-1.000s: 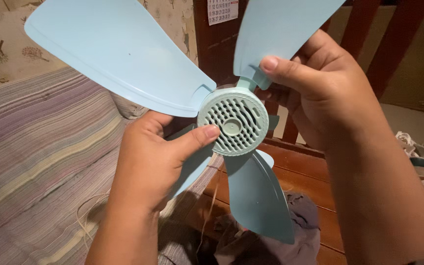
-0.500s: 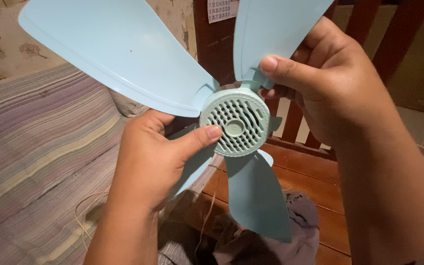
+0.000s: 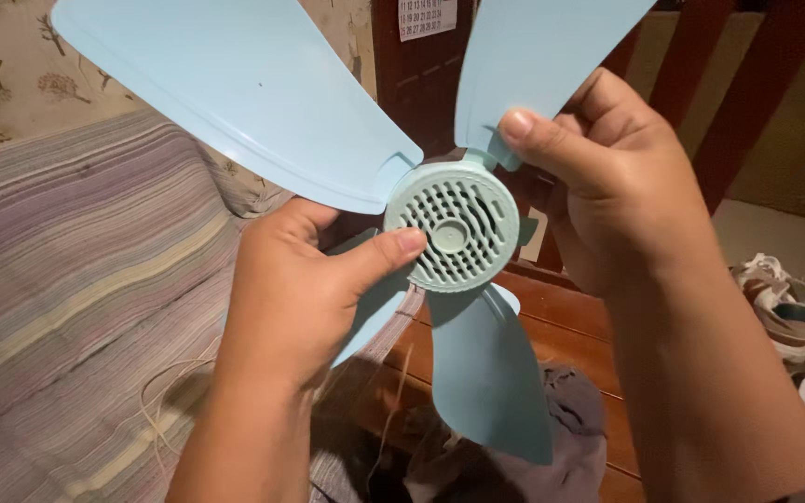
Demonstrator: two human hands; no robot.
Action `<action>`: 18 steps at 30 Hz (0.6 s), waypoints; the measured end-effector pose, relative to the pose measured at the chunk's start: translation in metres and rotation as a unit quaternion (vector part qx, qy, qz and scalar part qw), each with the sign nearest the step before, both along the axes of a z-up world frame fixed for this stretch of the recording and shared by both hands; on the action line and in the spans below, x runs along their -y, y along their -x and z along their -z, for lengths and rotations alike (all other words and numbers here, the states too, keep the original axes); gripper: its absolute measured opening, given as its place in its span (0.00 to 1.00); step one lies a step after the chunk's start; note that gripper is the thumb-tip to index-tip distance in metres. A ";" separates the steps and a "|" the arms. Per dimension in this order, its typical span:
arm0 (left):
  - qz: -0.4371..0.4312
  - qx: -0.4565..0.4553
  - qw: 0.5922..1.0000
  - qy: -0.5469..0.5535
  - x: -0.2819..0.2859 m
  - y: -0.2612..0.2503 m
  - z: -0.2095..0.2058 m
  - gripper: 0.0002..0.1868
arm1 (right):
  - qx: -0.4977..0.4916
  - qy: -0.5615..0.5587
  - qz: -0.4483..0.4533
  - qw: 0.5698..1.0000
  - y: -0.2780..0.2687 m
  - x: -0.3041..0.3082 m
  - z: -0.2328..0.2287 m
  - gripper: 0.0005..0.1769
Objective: The person wipes the motor housing of a small electric fan with a cloth, then attaches four light-blue fan blades one by one to the central hub. The person rotates the hub to align each blade and secures it in place.
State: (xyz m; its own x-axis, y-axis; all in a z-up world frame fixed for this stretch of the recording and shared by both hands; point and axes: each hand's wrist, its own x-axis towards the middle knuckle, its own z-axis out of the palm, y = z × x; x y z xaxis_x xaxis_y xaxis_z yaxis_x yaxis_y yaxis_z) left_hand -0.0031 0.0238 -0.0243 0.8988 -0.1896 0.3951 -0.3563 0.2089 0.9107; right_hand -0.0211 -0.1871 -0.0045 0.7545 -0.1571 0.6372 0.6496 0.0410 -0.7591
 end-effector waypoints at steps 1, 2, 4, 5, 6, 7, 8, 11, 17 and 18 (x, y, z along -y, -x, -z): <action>0.000 -0.008 1.000 -0.003 0.000 -0.003 0.003 0.15 | -0.005 0.003 -0.002 1.000 -0.002 -0.001 0.002 0.20; 0.000 -0.017 1.000 -0.006 0.001 -0.007 0.005 0.15 | -0.009 0.006 -0.004 1.000 -0.003 -0.002 0.004 0.20; 0.000 -0.019 1.000 -0.005 0.004 -0.015 0.010 0.16 | -0.075 -0.003 0.019 0.997 -0.009 -0.008 0.006 0.22; 0.001 -0.015 1.000 0.000 0.007 -0.019 0.013 0.16 | -0.107 -0.008 0.031 0.994 -0.011 -0.010 0.008 0.23; 0.001 -0.012 1.000 0.005 0.009 -0.022 0.016 0.17 | -0.105 0.003 0.013 0.994 -0.011 -0.011 0.011 0.25; 0.001 -0.015 1.000 0.006 0.009 -0.026 0.020 0.18 | -0.105 0.016 -0.006 0.994 -0.011 -0.013 0.014 0.26; 0.002 -0.019 1.000 0.007 0.009 -0.030 0.024 0.19 | -0.105 0.028 -0.025 0.994 -0.010 -0.014 0.017 0.28; 0.005 -0.022 0.999 0.028 0.008 -0.033 0.030 0.21 | -0.199 0.075 -0.002 0.977 -0.007 -0.015 0.020 0.31; -0.086 0.081 0.966 -0.230 0.000 -0.019 0.002 0.24 | -0.235 0.053 0.060 0.969 -0.012 -0.022 0.022 0.30; -0.125 0.099 0.933 -0.323 -0.004 -0.016 -0.008 0.25 | -0.209 0.032 0.049 0.976 -0.012 -0.023 0.022 0.31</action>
State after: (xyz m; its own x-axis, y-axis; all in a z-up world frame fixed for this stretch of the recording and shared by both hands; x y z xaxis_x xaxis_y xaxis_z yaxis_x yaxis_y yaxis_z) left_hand 0.0128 0.0273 -0.0167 0.8689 -0.2390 0.4334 -0.4940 -0.4731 0.7295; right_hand -0.0094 -0.1645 -0.0269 0.9341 -0.2109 0.2881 0.2813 -0.0625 -0.9576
